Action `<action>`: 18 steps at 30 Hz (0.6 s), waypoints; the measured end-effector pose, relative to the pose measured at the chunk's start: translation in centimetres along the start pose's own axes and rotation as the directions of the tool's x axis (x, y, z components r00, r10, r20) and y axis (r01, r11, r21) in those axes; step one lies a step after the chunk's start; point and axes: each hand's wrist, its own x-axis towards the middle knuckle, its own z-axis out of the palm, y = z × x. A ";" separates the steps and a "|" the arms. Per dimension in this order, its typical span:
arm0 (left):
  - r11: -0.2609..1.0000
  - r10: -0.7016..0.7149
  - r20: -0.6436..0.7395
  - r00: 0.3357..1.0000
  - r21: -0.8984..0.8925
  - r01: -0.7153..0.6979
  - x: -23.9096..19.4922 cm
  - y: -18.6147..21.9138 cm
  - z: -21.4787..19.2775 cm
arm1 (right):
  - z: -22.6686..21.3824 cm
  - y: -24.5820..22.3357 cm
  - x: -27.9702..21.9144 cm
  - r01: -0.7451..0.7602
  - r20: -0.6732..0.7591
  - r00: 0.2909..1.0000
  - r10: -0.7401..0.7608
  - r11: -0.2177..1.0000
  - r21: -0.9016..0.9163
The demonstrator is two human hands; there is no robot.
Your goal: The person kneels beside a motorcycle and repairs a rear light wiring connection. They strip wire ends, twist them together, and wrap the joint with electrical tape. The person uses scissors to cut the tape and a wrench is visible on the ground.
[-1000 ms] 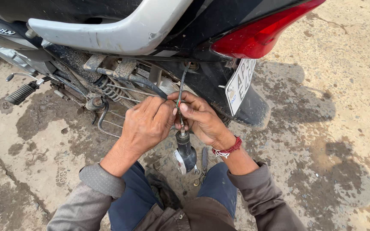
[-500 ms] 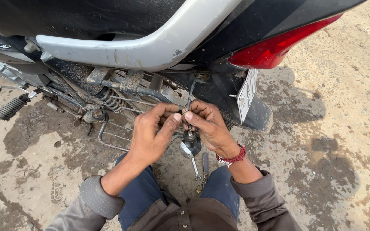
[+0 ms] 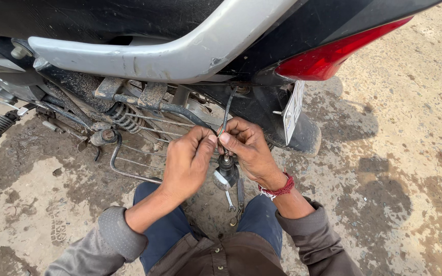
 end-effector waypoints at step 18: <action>0.960 0.179 0.122 0.976 -0.239 -0.146 1.3 -0.9 0.1 | -0.5 2.9 -2.5 0.107 -0.155 0.987 -0.053 0.925 0.365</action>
